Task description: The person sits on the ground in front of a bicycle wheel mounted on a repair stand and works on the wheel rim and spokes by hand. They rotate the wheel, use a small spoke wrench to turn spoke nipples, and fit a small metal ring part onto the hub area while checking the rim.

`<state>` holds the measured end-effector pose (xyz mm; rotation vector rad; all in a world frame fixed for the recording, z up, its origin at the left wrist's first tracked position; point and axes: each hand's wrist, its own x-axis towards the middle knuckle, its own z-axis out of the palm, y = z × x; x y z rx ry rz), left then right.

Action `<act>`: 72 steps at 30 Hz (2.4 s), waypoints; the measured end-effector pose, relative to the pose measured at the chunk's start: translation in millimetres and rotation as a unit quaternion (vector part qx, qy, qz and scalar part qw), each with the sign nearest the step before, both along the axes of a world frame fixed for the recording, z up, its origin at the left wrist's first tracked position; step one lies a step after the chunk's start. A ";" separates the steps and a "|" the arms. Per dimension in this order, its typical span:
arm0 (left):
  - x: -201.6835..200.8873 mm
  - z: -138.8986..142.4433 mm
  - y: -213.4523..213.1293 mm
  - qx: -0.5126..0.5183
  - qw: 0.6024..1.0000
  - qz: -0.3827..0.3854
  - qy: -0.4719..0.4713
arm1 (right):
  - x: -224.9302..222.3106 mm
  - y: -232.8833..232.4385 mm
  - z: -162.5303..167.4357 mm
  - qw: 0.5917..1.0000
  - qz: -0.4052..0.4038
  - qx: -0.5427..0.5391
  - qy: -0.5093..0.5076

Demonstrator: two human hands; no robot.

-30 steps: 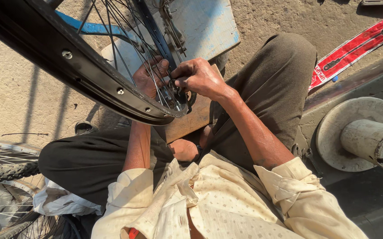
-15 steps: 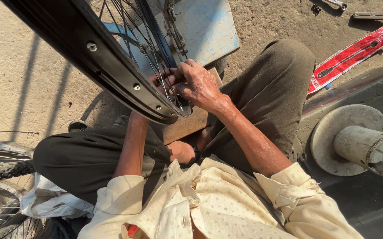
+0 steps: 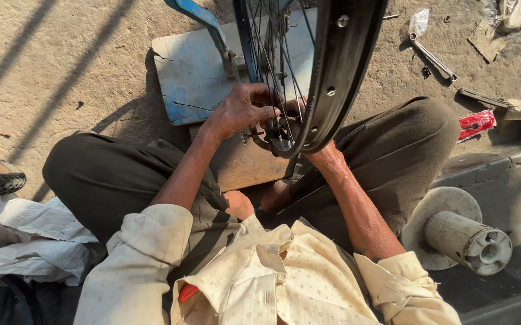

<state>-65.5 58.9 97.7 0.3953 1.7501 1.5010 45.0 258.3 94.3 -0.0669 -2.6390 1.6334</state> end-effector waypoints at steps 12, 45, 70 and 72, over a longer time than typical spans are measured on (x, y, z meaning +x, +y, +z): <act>-11.2 8.0 -15.0 0.136 0.978 -0.095 -0.126 | 12.0 1.2 34.9 0.958 -0.110 -0.248 -0.099; 15.0 -17.3 25.1 -0.138 0.972 0.012 0.191 | 17.4 -51.6 35.4 0.842 -0.193 -0.453 -0.220; 40.1 62.5 4.1 0.480 0.812 -0.023 -0.332 | 48.2 -61.4 120.7 0.782 -0.109 -0.611 -0.060; 38.5 51.8 9.0 0.470 0.822 -0.027 -0.321 | 50.2 -62.8 116.1 0.777 -0.086 -0.622 -0.054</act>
